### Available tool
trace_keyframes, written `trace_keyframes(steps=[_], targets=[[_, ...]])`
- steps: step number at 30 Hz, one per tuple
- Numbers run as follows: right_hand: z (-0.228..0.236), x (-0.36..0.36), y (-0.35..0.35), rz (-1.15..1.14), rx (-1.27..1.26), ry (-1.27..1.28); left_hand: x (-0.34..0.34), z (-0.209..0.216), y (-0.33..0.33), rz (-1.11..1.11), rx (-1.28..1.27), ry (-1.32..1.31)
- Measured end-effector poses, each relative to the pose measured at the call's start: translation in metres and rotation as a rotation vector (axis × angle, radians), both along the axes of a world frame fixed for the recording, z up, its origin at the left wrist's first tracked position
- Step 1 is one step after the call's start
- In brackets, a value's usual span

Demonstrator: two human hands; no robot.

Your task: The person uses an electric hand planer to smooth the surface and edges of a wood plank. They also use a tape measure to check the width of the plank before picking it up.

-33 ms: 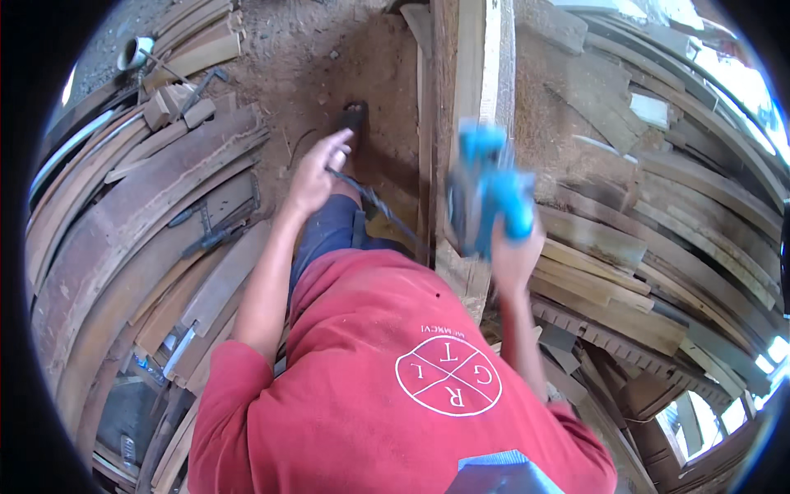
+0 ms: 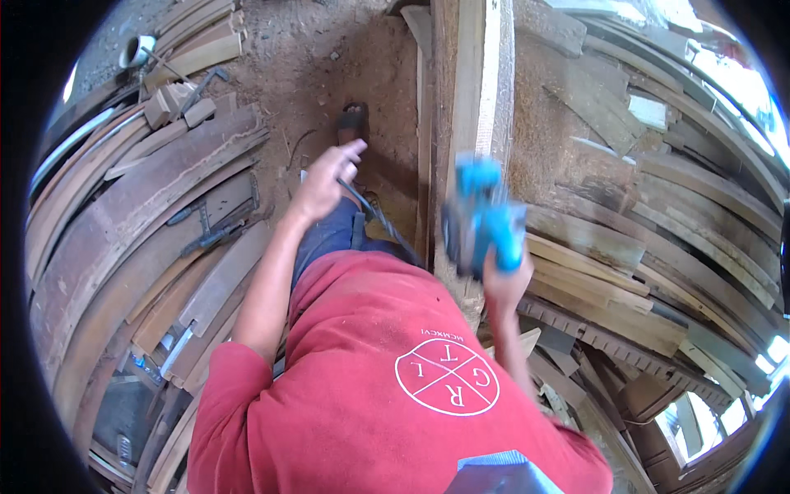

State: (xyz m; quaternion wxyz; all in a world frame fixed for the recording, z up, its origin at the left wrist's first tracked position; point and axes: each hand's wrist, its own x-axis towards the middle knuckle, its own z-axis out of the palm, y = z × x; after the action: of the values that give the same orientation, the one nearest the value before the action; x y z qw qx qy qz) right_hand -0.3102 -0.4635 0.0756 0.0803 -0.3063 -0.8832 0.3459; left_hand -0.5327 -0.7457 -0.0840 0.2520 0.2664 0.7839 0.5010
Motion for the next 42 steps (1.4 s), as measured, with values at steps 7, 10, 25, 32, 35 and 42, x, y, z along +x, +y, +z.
trace_keyframes(steps=[7,10,25,32,35,42], targets=[[0.019,0.079,-0.045,-0.220,-0.160,-0.111,0.076,0.015,0.028,-0.305,0.023,-0.163],[0.019,0.018,-0.020,-0.163,-0.086,-0.137,0.059,0.009,0.025,-0.211,0.004,-0.238],[0.002,-0.308,0.076,-0.055,-0.004,0.073,-0.038,-0.029,0.033,0.234,0.178,-0.685],[-0.028,-0.492,0.149,-0.040,0.132,0.037,-0.084,-0.027,0.048,0.253,0.111,-0.699],[-0.036,-0.589,0.184,-0.088,0.148,-0.055,-0.105,-0.009,0.056,0.256,0.039,-0.748],[-0.068,-0.718,0.289,0.006,-0.145,0.064,-0.125,-0.027,0.070,0.231,0.167,-0.492]])
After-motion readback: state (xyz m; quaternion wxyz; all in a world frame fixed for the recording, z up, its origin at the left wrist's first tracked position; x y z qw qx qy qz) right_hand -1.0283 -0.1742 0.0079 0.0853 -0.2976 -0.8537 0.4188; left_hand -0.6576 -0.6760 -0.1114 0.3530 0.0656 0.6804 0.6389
